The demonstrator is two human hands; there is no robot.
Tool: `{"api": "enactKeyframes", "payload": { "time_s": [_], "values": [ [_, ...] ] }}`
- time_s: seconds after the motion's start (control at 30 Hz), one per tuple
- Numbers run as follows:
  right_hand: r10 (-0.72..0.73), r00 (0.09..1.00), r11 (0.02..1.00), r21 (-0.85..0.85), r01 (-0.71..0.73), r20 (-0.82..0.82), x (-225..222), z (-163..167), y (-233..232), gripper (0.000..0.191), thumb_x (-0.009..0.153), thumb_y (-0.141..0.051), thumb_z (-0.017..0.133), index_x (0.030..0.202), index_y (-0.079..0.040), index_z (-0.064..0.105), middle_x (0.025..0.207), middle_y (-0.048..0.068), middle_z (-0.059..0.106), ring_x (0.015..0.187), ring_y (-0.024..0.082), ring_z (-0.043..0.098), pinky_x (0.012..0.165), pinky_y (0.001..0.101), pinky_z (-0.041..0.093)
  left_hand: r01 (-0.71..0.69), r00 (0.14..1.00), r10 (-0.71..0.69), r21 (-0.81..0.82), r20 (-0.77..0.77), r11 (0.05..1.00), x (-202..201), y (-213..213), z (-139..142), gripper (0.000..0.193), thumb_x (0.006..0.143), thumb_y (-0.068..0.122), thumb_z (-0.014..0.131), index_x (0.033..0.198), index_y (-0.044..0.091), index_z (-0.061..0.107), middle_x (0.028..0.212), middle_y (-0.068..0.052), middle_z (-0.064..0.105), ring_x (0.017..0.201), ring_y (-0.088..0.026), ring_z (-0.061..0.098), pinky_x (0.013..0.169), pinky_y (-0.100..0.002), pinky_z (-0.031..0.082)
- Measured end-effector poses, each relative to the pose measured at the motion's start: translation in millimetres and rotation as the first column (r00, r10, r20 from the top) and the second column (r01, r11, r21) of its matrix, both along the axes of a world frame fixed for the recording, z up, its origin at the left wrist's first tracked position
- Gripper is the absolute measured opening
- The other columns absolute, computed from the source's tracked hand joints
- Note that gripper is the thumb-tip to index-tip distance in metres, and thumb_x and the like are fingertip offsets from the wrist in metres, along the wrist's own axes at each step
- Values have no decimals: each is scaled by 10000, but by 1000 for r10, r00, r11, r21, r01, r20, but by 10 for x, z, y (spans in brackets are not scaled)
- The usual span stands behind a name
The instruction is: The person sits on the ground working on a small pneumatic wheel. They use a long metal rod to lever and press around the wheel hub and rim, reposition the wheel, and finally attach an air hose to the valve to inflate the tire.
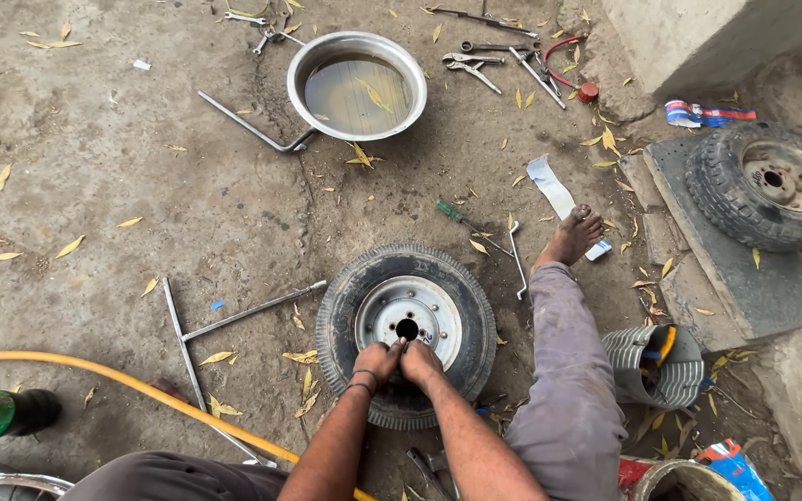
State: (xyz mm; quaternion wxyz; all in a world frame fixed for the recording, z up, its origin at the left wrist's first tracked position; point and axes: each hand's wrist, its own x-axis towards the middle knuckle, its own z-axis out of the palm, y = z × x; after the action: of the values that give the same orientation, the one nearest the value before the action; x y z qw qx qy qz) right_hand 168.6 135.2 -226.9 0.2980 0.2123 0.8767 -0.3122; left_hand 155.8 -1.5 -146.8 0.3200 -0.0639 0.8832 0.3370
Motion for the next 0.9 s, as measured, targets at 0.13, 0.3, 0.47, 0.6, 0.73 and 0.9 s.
{"api": "enactKeyframes", "payload": {
  "time_s": [0.13, 0.3, 0.47, 0.6, 0.73, 0.9],
  "values": [
    [152, 988, 982, 113, -149, -17, 52, 345, -170, 325, 975, -305, 591, 1121, -48, 727, 1175, 199, 719, 1116, 342, 700, 937, 460, 561, -179, 968, 139, 190, 207, 965, 37, -61, 73, 706, 916, 651, 547, 1171, 16, 722, 1068, -226, 772, 954, -355, 786, 868, -435, 623],
    [440, 886, 849, 253, -464, 145, 146, 632, -347, 358, 791, -301, 763, 1078, -87, 747, 1099, 118, 755, 1060, 261, 727, 906, 397, 578, -126, 983, 66, 369, 173, 921, -30, -154, 96, 719, 883, 657, 638, 1307, 78, 668, 1181, -199, 716, 1087, -308, 721, 945, -394, 591],
    [568, 818, 759, 327, -563, 90, 157, 405, -289, 259, 987, -304, 577, 1083, -138, 752, 1114, 90, 755, 1055, 249, 724, 877, 412, 583, -158, 963, 51, 400, 264, 903, -16, -151, 37, 664, 800, 545, 784, 1302, 118, 701, 1180, -173, 750, 1058, -284, 750, 926, -375, 608],
    [607, 786, 722, 332, -607, 116, 155, 216, -200, 274, 976, -323, 588, 1102, -139, 748, 1132, 89, 745, 1066, 253, 714, 887, 414, 579, -178, 970, 84, 428, 229, 886, -9, -141, 5, 623, 784, 514, 816, 1242, 94, 767, 1143, -175, 785, 1025, -256, 768, 892, -363, 622],
    [623, 777, 707, 361, -608, 89, 163, 209, -199, 263, 973, -255, 567, 1072, -131, 777, 1115, 86, 769, 1071, 242, 725, 902, 403, 583, -189, 967, 90, 441, 237, 877, -16, -145, 2, 600, 795, 500, 810, 1243, 104, 756, 1140, -163, 785, 1019, -254, 767, 895, -368, 618],
    [602, 789, 727, 326, -604, 121, 143, 324, -227, 273, 980, -271, 566, 1120, -121, 747, 1135, 100, 746, 1081, 254, 716, 892, 417, 586, -180, 969, 85, 423, 233, 888, -13, -139, 9, 600, 811, 506, 808, 1245, 95, 754, 1156, -161, 779, 1041, -256, 760, 919, -372, 610]
  ]
}}
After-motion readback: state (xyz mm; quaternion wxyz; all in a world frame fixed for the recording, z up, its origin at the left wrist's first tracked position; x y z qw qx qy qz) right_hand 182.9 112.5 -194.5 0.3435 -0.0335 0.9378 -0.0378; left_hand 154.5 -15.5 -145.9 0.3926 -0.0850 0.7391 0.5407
